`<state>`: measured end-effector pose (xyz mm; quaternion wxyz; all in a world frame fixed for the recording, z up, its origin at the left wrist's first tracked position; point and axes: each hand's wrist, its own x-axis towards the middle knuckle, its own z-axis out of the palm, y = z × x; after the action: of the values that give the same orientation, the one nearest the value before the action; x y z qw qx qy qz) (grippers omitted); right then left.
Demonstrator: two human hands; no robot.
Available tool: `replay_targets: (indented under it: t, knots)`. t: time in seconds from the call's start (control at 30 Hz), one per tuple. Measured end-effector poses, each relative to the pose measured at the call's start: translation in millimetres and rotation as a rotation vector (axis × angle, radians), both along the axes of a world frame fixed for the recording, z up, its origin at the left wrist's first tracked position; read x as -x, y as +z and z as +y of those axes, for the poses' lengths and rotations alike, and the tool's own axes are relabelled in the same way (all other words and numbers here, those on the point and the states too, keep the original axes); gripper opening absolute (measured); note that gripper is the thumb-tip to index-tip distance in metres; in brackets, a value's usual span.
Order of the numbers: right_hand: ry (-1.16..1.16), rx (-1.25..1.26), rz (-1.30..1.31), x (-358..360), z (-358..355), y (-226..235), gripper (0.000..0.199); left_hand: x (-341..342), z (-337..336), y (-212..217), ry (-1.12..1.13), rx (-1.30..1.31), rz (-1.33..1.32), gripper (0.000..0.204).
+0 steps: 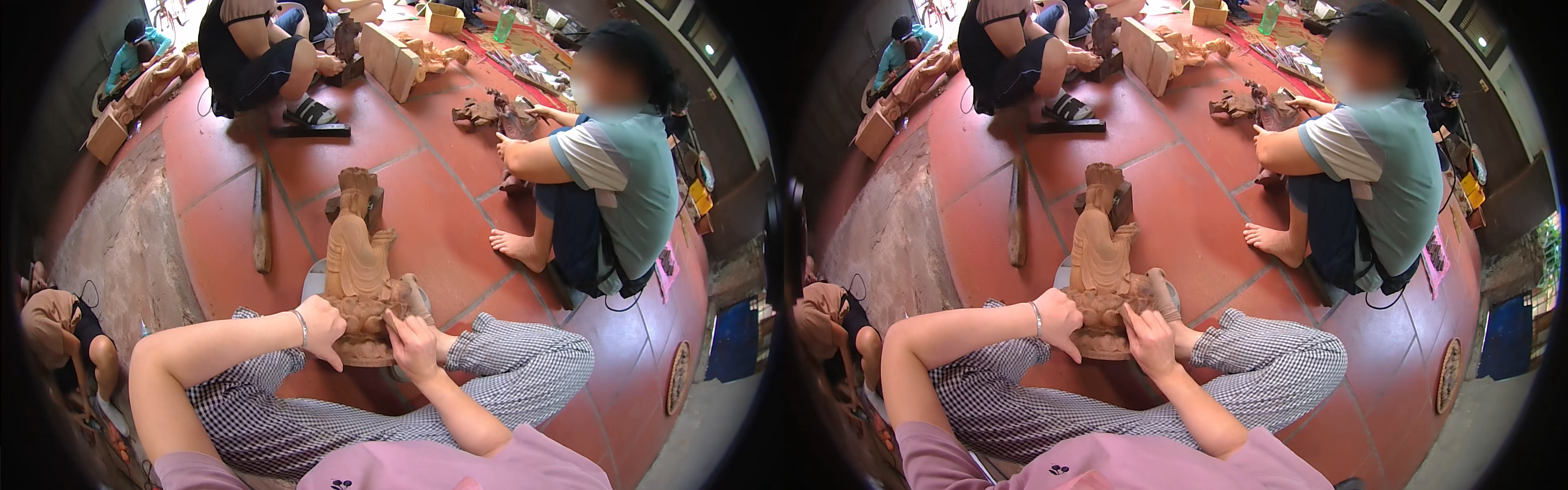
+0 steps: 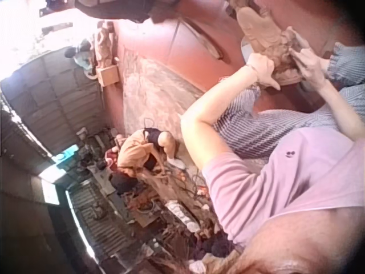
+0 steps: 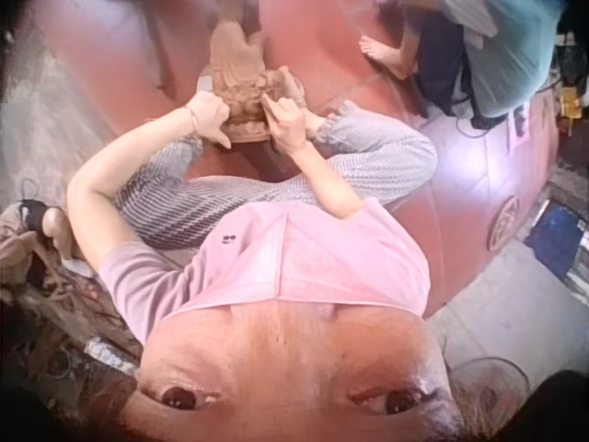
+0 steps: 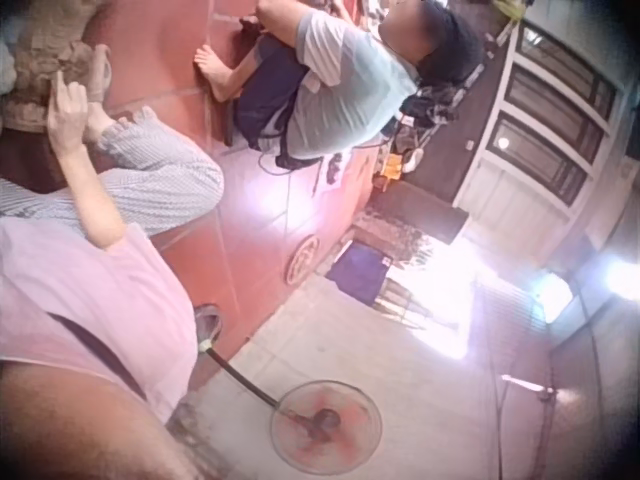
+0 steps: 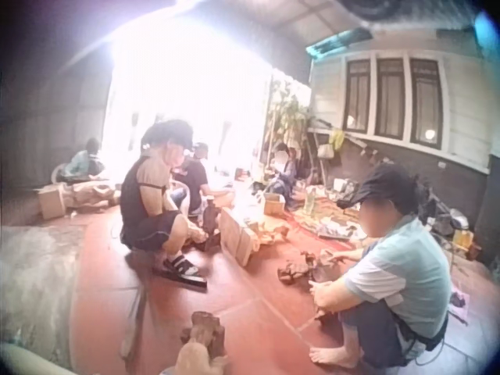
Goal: The person carves a wooden sculpture of a seated figure using a small carving tool. They refine the details of the figure's clothing and base while sitting on the floor in a workshop.
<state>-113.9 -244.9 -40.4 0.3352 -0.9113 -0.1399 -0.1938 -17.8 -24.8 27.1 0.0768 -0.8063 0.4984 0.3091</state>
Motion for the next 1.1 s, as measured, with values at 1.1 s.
replay_targets:
  t: [1.1]
  knots:
    - [-0.043,-0.044,-0.025,-19,8,-2,0.033,-7,-7,16,0.001,-0.074,0.023,0.082]
